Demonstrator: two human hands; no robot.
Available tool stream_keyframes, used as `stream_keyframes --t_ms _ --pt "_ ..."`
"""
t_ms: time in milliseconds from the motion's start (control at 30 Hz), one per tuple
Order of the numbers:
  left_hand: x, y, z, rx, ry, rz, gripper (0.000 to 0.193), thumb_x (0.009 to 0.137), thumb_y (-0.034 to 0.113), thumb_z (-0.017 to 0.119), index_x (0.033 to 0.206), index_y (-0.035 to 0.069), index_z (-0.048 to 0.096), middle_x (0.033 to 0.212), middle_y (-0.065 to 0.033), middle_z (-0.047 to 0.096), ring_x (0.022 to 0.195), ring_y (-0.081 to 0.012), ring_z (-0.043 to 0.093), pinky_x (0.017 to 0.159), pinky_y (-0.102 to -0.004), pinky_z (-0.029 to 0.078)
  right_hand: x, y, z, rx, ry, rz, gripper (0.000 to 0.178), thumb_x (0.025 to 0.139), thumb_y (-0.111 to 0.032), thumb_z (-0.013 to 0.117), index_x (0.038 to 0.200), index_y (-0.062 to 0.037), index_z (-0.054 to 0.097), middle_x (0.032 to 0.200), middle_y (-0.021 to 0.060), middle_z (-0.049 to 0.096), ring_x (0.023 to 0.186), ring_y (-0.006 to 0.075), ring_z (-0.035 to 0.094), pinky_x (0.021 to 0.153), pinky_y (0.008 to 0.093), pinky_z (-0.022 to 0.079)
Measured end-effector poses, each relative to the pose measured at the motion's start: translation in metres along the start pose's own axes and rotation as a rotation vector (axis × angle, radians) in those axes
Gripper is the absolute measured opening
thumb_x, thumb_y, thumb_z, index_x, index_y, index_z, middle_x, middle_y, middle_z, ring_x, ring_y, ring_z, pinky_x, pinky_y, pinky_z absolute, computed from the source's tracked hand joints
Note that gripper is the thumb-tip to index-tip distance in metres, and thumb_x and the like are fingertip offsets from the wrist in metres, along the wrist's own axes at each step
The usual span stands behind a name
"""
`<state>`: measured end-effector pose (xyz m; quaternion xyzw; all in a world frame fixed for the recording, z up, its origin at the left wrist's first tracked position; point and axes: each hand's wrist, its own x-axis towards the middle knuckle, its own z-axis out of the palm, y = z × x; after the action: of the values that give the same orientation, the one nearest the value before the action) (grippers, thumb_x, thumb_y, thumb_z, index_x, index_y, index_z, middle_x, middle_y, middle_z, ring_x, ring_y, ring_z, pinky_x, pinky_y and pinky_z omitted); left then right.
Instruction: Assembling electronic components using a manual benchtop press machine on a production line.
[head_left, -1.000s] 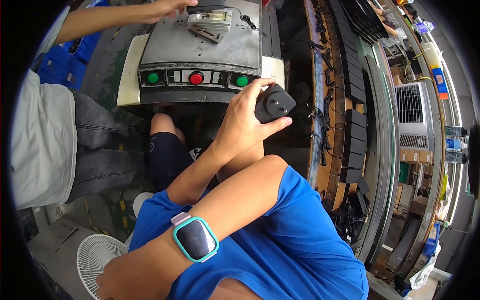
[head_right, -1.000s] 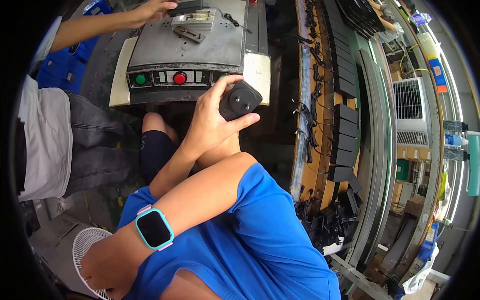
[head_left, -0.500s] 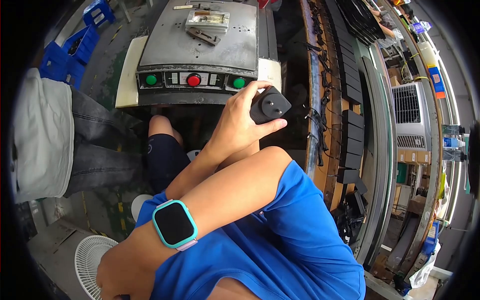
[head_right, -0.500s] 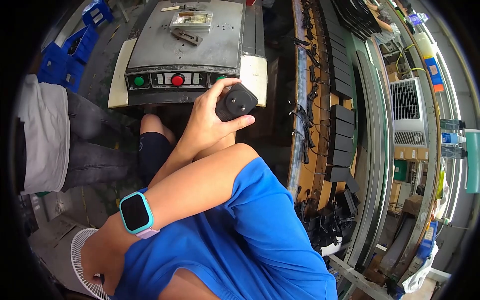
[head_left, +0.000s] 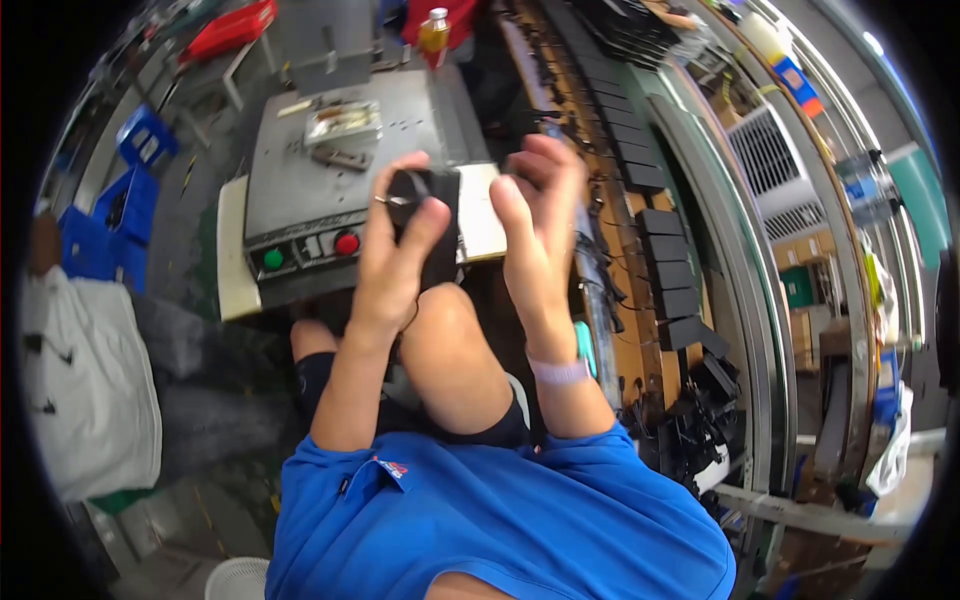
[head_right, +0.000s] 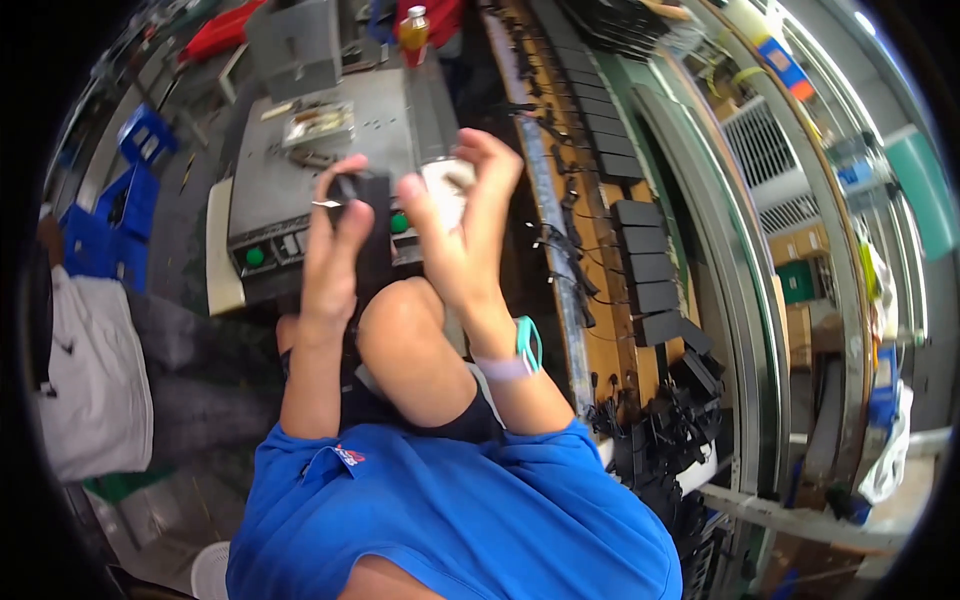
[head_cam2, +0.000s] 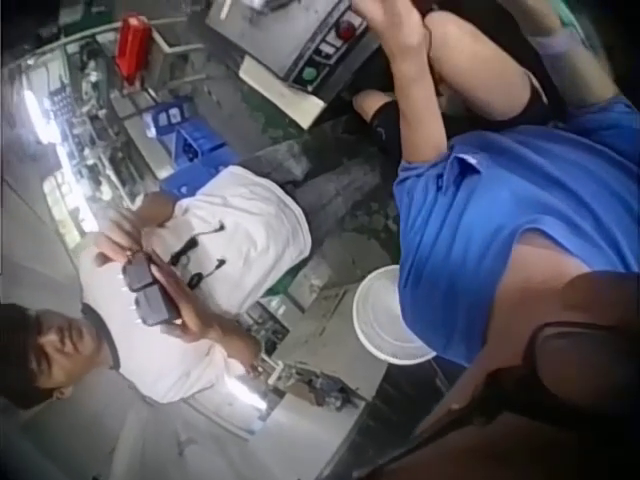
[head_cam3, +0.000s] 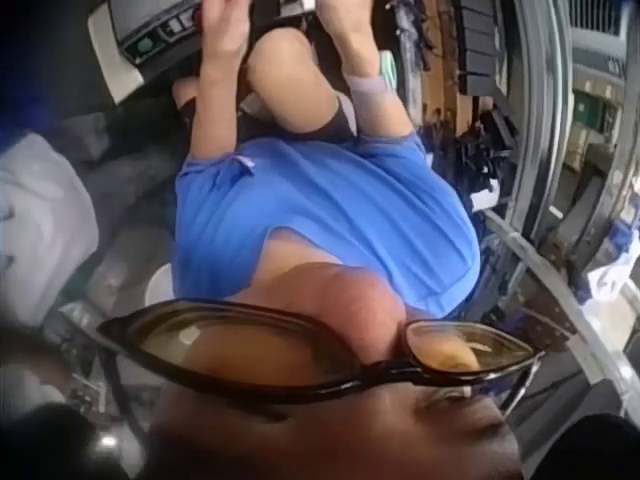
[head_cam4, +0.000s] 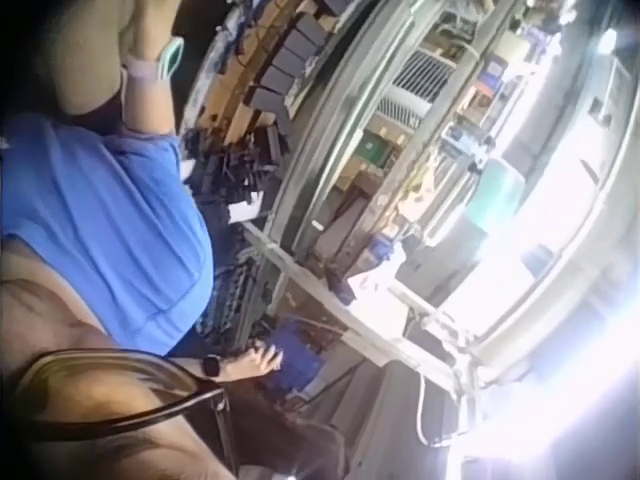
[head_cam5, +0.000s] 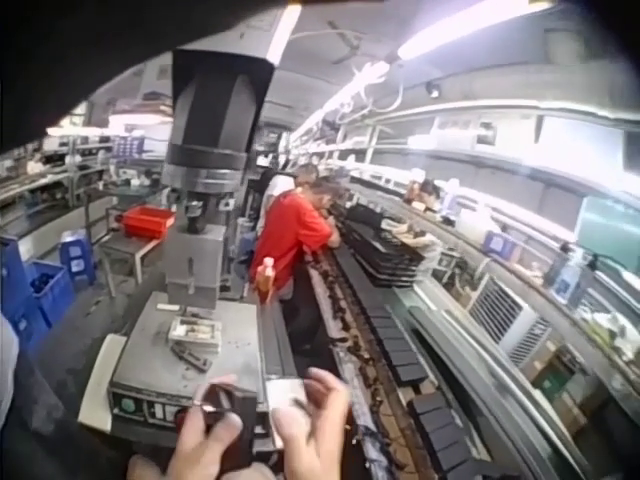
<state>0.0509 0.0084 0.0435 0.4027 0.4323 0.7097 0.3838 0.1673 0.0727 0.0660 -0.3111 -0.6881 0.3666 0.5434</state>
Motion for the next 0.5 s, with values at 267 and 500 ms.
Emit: stream_keyframes --t_ms 267,500 --pt "0.091 0.047 0.037 1.198 -0.038 0.634 0.052 0.101 0.043 0.043 0.126 -0.001 0.053 0.117 -0.0152 0.060 0.112 -0.0279 0.055 0.100 -0.0407 0.037 0.057 0.005 -0.045 1.211 -0.374 0.714 0.055 0.098 -0.056 0.045 0.122 -0.0069 0.055 0.101 0.0149 0.063 0.083 0.0200 0.062 0.068 0.0342 0.053" --pt "0.012 0.016 0.015 0.995 -0.538 0.259 0.036 0.100 0.027 0.046 0.119 -0.001 0.057 0.117 -0.0186 0.059 0.111 -0.0364 0.054 0.099 -0.0416 0.040 0.160 0.012 -0.228 -0.878 -0.033 -0.283 0.044 0.086 -0.039 0.073 0.106 -0.0027 0.058 0.092 0.0124 0.065 0.081 0.0204 0.065 0.068 0.0326 0.051"
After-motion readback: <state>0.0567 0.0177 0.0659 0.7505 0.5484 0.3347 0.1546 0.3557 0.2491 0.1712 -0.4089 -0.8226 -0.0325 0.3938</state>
